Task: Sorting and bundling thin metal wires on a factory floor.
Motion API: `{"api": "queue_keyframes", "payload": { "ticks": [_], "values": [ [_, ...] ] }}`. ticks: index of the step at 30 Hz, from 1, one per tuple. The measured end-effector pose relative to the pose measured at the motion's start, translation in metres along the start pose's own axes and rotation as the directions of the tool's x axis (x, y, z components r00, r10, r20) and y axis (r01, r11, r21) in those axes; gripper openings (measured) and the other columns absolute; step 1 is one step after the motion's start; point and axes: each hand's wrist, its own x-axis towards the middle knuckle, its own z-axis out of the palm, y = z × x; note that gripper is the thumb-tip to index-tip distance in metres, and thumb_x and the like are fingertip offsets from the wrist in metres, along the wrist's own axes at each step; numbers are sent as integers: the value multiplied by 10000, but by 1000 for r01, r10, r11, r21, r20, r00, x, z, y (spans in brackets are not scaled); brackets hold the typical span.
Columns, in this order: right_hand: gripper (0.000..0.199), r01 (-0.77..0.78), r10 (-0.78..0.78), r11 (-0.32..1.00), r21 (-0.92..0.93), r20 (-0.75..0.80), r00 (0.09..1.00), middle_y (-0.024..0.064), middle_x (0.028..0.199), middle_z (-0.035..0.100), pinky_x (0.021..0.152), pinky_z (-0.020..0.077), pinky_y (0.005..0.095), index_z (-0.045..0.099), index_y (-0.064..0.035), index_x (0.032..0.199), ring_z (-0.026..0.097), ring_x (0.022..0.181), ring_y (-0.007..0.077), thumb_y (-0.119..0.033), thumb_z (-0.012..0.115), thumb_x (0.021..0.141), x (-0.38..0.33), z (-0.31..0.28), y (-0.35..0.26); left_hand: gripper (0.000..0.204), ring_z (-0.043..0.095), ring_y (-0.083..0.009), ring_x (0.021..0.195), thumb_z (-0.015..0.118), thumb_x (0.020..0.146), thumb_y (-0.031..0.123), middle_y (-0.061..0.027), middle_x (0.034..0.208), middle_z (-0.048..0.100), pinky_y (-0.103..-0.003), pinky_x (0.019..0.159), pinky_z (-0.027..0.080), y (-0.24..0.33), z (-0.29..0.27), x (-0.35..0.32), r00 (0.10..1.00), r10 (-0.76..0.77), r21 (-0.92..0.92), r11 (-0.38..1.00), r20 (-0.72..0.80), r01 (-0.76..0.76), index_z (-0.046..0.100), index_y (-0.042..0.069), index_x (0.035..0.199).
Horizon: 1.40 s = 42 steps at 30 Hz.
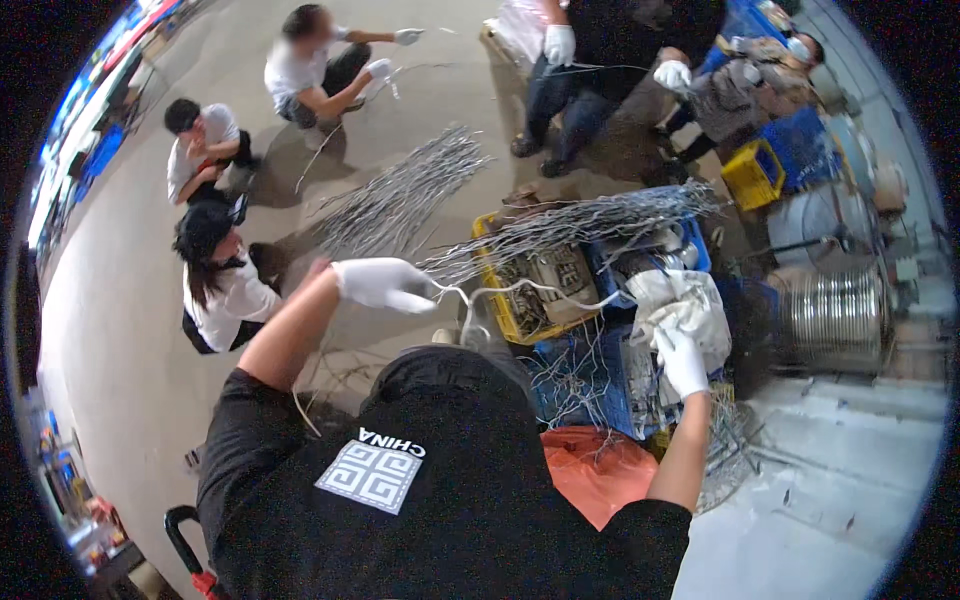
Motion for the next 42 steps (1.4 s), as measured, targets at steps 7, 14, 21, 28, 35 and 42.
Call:
{"api": "queue_keyframes", "payload": {
  "ticks": [7, 14, 21, 28, 35, 42],
  "values": [
    [245, -139, 159, 973, -185, 96, 983, 70, 662, 562, 541, 404, 307, 595, -30, 920, 508, 566, 189, -253, 508, 868, 9, 27, 3, 468, 512, -171, 552, 489, 894, 439, -87, 651, 590, -296, 585, 433, 29, 81, 46, 898, -109, -261, 965, -427, -8, 598, 14, 730],
    [648, 304, -359, 829, -469, -29, 933, 180, 1152, 523, 834, 439, 362, 427, -36, 1273, 534, 979, 325, -273, 686, 729, -3, 60, -28, 502, 464, -176, 505, 521, 873, 455, -58, 565, 545, -289, 554, 416, 27, 87, 47, 979, 35, -209, 975, -203, -78, 610, -7, 699],
    [192, 687, -751, 641, -343, -97, 653, 70, 629, 551, 556, 405, 348, 653, -92, 727, 520, 567, 258, -283, 654, 738, -23, 145, -77, 467, 363, -106, 522, 584, 845, 374, -6, 561, 451, -264, 507, 364, 5, 89, 47, 988, -152, -399, 908, -36, 125, 537, -45, 644],
    [404, 176, -287, 931, -319, -345, 894, 91, 584, 579, 462, 391, 420, 549, -79, 564, 525, 484, 314, -381, 538, 832, -47, 203, -66, 389, 332, -68, 519, 574, 863, 280, 38, 550, 407, -211, 476, 294, 20, 89, 62, 950, -287, -476, 857, -124, 196, 523, 2, 596],
    [480, 143, -143, 990, 11, 133, 981, 128, 727, 637, 606, 453, 411, 638, -86, 679, 582, 661, 367, -475, 428, 866, -55, 240, -26, 347, 328, -55, 503, 554, 874, 280, 40, 542, 409, -204, 455, 265, 1, 100, 116, 915, -350, -668, 732, -201, 133, 525, 45, 621],
    [529, 0, 33, 993, -114, 289, 957, 132, 786, 644, 641, 466, 413, 651, -54, 735, 571, 674, 368, -500, 396, 861, -89, 169, 18, 347, 338, -52, 459, 573, 863, 319, 37, 519, 409, -196, 422, 261, -38, 132, 155, 880, -448, -488, 810, -156, 325, 532, 58, 637]
  ]
}}
